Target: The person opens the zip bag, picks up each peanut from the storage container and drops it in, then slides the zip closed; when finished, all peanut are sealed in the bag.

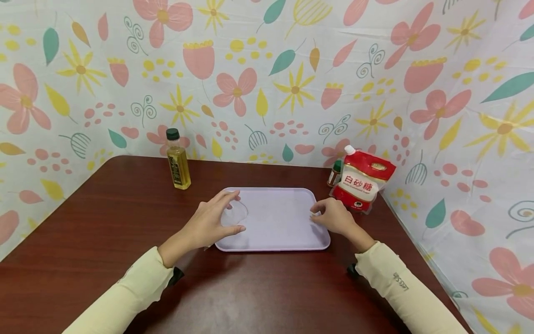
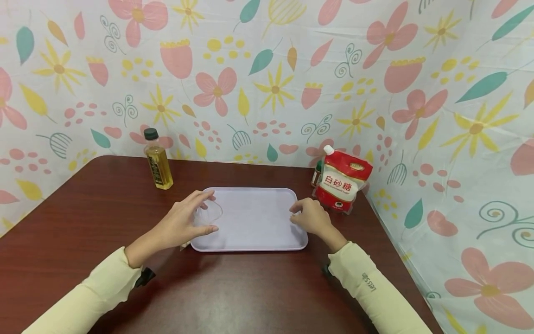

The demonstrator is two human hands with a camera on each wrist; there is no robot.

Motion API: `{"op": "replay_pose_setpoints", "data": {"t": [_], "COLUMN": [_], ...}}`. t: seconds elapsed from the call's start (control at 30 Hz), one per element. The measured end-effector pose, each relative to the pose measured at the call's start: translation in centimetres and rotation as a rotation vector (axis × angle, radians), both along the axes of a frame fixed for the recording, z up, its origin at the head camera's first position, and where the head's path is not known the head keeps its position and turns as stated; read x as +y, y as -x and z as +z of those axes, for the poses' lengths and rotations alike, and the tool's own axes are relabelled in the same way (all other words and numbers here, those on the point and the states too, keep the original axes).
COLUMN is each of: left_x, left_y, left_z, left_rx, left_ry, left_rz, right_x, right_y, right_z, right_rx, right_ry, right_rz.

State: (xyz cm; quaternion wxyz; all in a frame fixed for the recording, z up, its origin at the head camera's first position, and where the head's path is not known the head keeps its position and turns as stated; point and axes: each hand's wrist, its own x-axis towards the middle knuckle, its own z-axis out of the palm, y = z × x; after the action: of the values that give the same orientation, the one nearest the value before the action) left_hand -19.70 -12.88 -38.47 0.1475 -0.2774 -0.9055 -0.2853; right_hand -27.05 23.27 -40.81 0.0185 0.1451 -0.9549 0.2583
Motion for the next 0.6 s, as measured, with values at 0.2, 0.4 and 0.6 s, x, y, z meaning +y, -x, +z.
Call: {"op": "replay_pose_setpoints", "data": {"t": [0.2, 0.4, 0.6], "left_x": [0.07, 0.22, 0.34], "left_y": [0.10, 0.18, 0.30], "left_z": [-0.04, -0.16, -0.07], "left_rx": [-0.006, -0.007, 0.005], "left_ry": [0.002, 0.001, 0.009], "left_rz": [-0.003, -0.006, -0.001], "right_x": [0.54, 0.65, 0.44], "right_y": [0.32, 0.51, 0.75], "right_z": [-0.51, -0.77, -0.81], "right_rx": [-0.037, -0.044, -0.041], "right_ry": [-0.045, -0.114, -0.152], "right_rz": [-0.031, -0.047, -0.024]}}
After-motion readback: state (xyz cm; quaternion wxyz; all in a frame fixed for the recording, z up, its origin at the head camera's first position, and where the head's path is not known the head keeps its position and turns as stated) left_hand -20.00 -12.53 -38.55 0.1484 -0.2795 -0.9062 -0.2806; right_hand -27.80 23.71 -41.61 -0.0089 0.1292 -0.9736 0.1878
